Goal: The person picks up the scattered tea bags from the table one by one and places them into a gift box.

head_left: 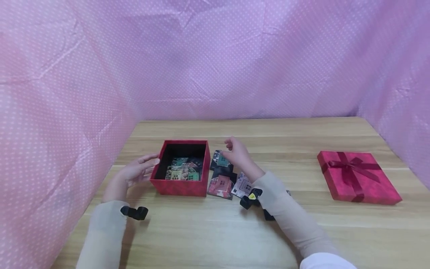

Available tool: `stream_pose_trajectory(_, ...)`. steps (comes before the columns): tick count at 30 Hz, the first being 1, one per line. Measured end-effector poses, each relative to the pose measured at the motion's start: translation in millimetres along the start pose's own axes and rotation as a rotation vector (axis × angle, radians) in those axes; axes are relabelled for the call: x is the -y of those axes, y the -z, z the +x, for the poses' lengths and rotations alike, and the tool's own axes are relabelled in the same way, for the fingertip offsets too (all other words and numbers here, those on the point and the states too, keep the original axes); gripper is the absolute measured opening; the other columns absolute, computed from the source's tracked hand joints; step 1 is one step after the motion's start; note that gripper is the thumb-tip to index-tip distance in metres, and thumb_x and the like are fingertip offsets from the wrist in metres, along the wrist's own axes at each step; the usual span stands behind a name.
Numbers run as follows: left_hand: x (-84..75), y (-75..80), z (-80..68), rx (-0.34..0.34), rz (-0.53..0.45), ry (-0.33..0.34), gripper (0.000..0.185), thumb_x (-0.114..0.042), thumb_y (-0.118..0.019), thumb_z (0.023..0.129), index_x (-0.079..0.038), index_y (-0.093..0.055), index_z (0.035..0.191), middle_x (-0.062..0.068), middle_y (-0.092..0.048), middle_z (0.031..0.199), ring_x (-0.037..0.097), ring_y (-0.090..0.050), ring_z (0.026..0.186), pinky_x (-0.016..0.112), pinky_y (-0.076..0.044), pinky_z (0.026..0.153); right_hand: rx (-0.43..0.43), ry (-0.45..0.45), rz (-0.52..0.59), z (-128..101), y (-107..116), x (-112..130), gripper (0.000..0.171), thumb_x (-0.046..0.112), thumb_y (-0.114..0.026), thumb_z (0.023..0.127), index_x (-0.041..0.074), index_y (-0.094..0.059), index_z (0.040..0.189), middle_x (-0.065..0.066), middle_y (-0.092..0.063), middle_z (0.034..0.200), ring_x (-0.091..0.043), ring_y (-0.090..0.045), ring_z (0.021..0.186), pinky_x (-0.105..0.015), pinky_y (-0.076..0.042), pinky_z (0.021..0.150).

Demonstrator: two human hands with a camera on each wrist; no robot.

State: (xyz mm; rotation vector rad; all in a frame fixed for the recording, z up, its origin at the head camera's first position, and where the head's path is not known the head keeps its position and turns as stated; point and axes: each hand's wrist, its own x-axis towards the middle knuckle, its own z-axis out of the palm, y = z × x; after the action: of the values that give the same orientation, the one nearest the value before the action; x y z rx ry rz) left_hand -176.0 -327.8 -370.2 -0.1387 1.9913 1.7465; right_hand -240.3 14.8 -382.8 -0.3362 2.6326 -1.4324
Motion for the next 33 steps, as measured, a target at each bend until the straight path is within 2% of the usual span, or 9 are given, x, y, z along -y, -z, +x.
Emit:
stream_pose_trajectory(5, -0.1, 0.9, 0.4, -0.014, 0.012, 0.016, 0.074, -0.031, -0.053, 0.098, -0.004, -0.010, 0.152, -0.013, -0.060, 0.107, 0.000, -0.060, 0.097, 0.025, -0.052, 0.086, 0.027, 0.014, -0.072, -1, -1, -10, 0.055, 0.009, -0.070, 0.084, -0.004, -0.045, 0.132, -0.025, -0.049, 0.130, -0.037, -0.051, 0.116, -0.045, -0.046, 0.097)
stream_pose_trajectory(10, 1.6, 1.3, 0.1, -0.017, -0.011, 0.006, 0.074, -0.030, -0.054, 0.098, -0.003, -0.011, 0.151, -0.013, -0.061, 0.106, 0.000, -0.060, 0.097, 0.024, -0.052, 0.085, 0.047, -0.014, -0.148, -1, -3, -19, 0.067, 0.011, -0.072, 0.081, -0.004, -0.039, 0.138, -0.026, -0.040, 0.139, -0.038, -0.045, 0.124, -0.047, -0.041, 0.103)
stream_pose_trajectory(15, 2.1, -0.8, -0.6, -0.034, -0.031, 0.007, 0.074, -0.030, -0.055, 0.097, -0.004, -0.013, 0.151, -0.012, -0.062, 0.106, 0.001, -0.061, 0.097, 0.024, -0.053, 0.085, 0.071, -0.028, -0.207, -1, -5, -27, 0.072, 0.013, -0.075, 0.079, -0.003, -0.039, 0.139, -0.027, -0.038, 0.139, -0.040, -0.042, 0.126, -0.050, -0.037, 0.106)
stream_pose_trajectory(22, 0.1, -0.9, 3.3, -0.019, 0.007, -0.003, 0.075, -0.030, -0.056, 0.097, -0.004, -0.011, 0.152, -0.004, -0.056, 0.119, 0.002, -0.059, 0.101, 0.025, -0.051, 0.089, 0.073, -0.038, -0.212, 3, -7, -36, 0.085, 0.016, -0.082, 0.071, 0.000, -0.036, 0.141, -0.027, -0.037, 0.140, -0.041, -0.038, 0.128, -0.053, -0.034, 0.107)
stream_pose_trajectory(29, 1.5, 3.0, 3.8, -0.030, 0.025, 0.001, 0.074, -0.028, -0.056, 0.097, -0.003, -0.013, 0.151, -0.003, -0.056, 0.120, 0.005, -0.060, 0.101, 0.029, -0.052, 0.090, 0.095, -0.060, -0.222, 6, -9, -41, 0.094, 0.017, -0.084, 0.068, 0.003, -0.033, 0.145, -0.027, -0.034, 0.144, -0.042, -0.033, 0.132, -0.053, -0.032, 0.108)
stream_pose_trajectory(33, 3.0, 3.2, 3.4, -0.031, 0.047, -0.003, 0.073, -0.030, -0.055, 0.097, -0.004, -0.014, 0.151, 0.007, -0.051, 0.131, 0.006, -0.060, 0.103, 0.031, -0.051, 0.092, 0.106, -0.058, -0.245, 8, -9, -42, 0.094, 0.018, -0.084, 0.068, 0.003, -0.032, 0.145, -0.025, -0.035, 0.145, -0.040, -0.032, 0.133, -0.052, -0.031, 0.109)
